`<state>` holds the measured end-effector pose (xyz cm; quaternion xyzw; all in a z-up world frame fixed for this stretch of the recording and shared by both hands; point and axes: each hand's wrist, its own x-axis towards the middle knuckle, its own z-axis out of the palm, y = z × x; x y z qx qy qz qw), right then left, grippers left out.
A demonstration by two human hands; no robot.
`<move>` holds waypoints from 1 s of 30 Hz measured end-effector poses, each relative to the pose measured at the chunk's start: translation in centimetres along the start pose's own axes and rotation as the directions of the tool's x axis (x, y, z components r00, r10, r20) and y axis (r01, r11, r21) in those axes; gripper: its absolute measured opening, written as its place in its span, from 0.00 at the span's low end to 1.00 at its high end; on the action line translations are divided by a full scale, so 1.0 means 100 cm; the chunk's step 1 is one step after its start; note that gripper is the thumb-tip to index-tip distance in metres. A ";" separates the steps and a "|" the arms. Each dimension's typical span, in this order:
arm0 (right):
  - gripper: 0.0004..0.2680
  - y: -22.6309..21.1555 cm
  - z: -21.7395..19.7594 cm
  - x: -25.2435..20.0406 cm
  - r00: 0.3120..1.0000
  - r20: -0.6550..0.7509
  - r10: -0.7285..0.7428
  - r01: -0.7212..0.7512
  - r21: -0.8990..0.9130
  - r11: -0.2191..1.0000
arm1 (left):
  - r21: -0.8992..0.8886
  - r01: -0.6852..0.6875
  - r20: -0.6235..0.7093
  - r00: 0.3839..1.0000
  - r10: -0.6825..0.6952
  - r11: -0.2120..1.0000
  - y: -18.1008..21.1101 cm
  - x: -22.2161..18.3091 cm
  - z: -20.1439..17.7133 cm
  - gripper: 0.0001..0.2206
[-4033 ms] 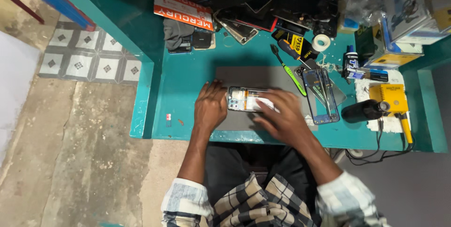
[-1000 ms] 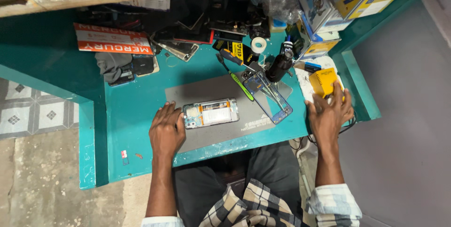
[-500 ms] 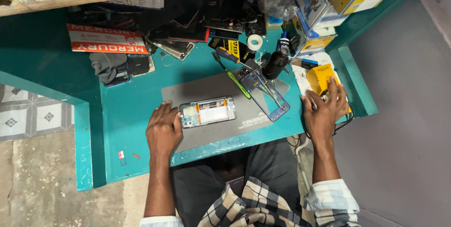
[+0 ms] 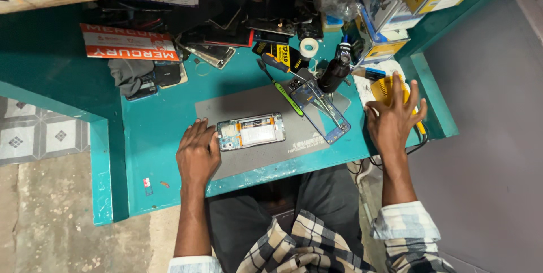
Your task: The person works on the internal components of a mobile phone, using a small tool to push and secure parts near the battery and circuit board.
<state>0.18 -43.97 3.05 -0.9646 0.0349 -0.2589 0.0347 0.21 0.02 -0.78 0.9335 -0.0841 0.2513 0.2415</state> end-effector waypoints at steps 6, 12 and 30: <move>0.06 0.002 -0.006 0.012 0.994 0.052 -0.093 0.096 -0.067 0.993 | -0.005 -0.011 -0.015 1.000 0.011 1.000 0.003 0.001 -0.004 0.09; 0.05 0.013 -0.002 0.022 0.988 0.106 -0.115 0.121 -0.059 0.991 | 0.006 -0.013 -0.010 1.000 0.013 1.000 -0.001 -0.001 0.000 0.09; 0.08 0.018 0.015 0.021 0.986 0.045 -0.162 0.163 -0.016 0.986 | 0.004 -0.012 -0.005 1.000 0.012 1.000 -0.004 -0.002 0.001 0.09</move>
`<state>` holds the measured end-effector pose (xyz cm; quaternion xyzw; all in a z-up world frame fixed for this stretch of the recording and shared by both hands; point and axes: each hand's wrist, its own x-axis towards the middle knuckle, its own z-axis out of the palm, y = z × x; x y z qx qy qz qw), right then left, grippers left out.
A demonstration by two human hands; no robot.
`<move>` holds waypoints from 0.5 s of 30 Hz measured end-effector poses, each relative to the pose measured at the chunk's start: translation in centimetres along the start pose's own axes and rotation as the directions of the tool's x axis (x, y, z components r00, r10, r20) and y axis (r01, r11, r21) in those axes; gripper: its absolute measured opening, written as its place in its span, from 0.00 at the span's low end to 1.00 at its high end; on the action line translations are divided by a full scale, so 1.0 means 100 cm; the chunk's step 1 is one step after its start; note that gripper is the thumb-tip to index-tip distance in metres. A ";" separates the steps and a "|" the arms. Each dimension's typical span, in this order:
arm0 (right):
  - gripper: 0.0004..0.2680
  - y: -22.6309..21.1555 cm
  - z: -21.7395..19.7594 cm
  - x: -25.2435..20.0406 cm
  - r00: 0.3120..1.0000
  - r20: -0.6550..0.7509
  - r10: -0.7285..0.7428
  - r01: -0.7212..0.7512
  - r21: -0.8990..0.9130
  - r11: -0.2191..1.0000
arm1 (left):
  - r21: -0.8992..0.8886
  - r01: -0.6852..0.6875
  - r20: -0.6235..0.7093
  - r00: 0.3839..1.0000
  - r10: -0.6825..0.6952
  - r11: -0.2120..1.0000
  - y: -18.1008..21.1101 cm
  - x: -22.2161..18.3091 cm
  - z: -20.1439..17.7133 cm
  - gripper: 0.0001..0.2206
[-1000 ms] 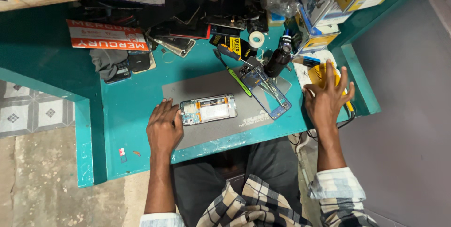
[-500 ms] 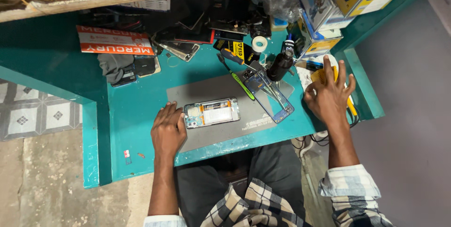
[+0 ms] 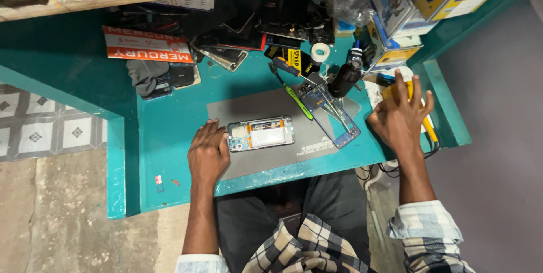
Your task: The person works on the internal components of a mobile phone, using a small tool to push and secure parts near the battery and circuit board.
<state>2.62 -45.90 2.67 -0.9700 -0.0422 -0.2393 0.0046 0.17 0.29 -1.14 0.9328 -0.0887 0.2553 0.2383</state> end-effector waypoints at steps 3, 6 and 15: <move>0.05 0.002 0.002 -0.003 0.998 -0.054 0.023 -0.024 -0.023 0.999 | -0.009 -0.028 -0.010 1.000 0.028 1.000 0.000 0.001 -0.001 0.09; 0.05 -0.006 -0.003 -0.006 0.994 -0.104 0.029 -0.031 -0.017 0.999 | -0.027 -0.016 -0.014 1.000 0.016 1.000 0.000 0.001 -0.002 0.09; 0.01 -0.108 -0.035 0.009 0.988 -0.133 -0.077 0.130 0.455 0.881 | -0.037 -0.003 -0.030 1.000 0.002 0.999 0.002 0.002 -0.003 0.07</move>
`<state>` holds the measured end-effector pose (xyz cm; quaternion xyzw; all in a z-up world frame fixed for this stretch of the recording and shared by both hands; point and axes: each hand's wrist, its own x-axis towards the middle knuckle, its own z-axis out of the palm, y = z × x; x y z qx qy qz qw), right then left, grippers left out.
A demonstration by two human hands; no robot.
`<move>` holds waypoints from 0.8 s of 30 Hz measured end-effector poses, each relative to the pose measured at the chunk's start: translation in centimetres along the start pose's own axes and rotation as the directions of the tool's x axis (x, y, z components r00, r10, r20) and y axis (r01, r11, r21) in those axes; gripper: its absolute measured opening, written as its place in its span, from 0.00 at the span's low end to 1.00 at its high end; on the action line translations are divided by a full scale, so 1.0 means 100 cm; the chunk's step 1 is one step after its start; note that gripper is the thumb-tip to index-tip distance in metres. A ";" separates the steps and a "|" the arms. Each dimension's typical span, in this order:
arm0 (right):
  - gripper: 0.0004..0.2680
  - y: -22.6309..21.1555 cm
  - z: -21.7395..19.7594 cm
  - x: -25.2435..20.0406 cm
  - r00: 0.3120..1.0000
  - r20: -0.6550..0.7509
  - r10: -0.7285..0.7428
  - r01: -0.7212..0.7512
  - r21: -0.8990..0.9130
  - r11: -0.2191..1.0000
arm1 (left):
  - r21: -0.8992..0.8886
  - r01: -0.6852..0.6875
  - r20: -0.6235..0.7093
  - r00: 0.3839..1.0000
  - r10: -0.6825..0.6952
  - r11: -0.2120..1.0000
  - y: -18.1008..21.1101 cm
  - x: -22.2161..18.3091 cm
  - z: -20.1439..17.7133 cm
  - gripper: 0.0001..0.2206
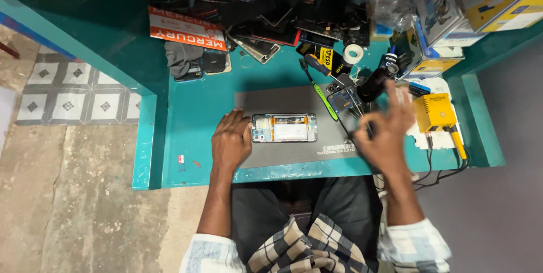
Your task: The person works on the internal components of a mobile phone, using a small tool to push and secure parts near the battery and circuit board.
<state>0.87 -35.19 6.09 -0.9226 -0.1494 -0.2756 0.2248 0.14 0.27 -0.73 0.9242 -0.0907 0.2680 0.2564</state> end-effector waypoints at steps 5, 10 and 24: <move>0.03 -0.057 0.057 0.036 0.967 0.148 -0.205 0.169 0.225 0.960 | -0.026 -0.014 -0.023 1.000 0.013 1.000 0.002 0.001 -0.003 0.07; 0.03 -0.080 0.122 0.075 0.880 0.308 -0.362 0.274 0.294 0.916 | -0.057 -0.029 -0.052 0.998 0.026 0.998 0.003 0.002 -0.007 0.06; 0.06 -0.094 0.173 0.100 0.801 0.511 -0.313 0.158 0.324 0.933 | -0.048 0.008 -0.027 1.000 -0.009 0.999 -0.003 -0.002 -0.003 0.06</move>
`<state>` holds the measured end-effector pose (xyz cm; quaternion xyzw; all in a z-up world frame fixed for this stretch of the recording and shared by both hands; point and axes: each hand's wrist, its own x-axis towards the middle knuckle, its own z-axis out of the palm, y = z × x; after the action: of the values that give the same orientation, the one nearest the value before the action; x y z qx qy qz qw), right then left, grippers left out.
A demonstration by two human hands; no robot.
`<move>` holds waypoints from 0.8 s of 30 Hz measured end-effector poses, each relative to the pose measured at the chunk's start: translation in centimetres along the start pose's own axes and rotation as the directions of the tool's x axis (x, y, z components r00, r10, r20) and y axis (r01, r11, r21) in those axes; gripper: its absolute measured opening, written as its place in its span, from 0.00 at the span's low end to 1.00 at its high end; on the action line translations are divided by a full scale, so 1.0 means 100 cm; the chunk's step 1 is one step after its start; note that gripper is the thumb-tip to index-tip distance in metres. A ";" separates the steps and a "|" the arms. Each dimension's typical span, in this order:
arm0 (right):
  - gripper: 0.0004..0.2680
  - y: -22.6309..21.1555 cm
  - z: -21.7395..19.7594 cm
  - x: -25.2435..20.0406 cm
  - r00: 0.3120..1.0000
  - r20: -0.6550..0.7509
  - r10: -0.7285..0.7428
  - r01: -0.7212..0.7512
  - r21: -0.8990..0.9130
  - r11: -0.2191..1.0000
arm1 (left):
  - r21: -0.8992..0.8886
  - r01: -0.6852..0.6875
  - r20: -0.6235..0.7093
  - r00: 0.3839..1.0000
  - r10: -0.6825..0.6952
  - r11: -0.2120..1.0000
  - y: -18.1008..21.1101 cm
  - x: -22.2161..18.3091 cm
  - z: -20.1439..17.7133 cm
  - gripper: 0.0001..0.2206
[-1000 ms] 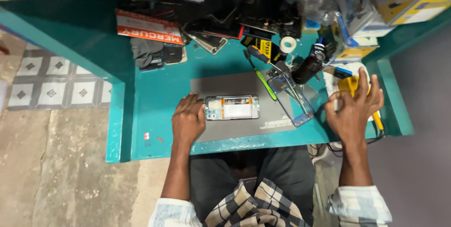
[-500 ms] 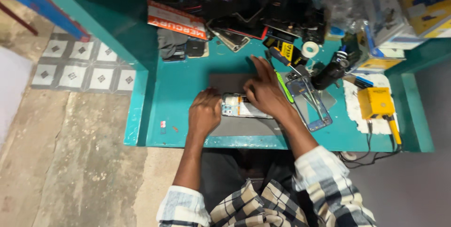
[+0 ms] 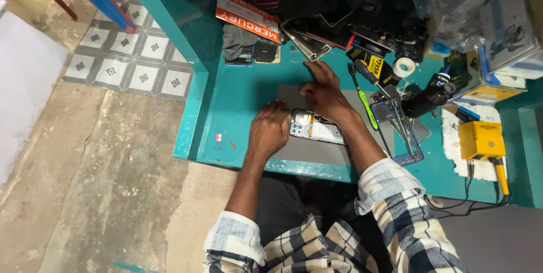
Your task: The person works on the internal components of a mobile phone, using a small tool to push and secure parts near the battery and circuit board.
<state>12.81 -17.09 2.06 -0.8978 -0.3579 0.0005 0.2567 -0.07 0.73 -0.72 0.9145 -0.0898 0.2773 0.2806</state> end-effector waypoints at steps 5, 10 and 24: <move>0.04 -0.005 -0.011 -0.006 0.998 -0.043 0.044 -0.045 -0.019 0.999 | -0.011 0.005 -0.008 1.000 -0.005 1.000 0.000 0.000 0.001 0.07; 0.03 -0.003 -0.034 -0.035 0.971 -0.236 -0.034 0.024 -0.044 0.999 | -0.011 0.004 -0.003 1.000 -0.004 1.000 0.001 0.000 0.000 0.07; 0.03 -0.012 -0.070 -0.150 0.687 -0.489 0.537 -0.481 0.248 0.841 | 0.021 -0.013 -0.028 1.000 0.014 1.000 0.005 0.002 -0.002 0.05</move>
<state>2.15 -29.19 5.94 -0.9101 -0.0068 -0.1634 0.3808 -0.10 0.45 -0.26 0.9127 -0.0892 0.2929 0.2705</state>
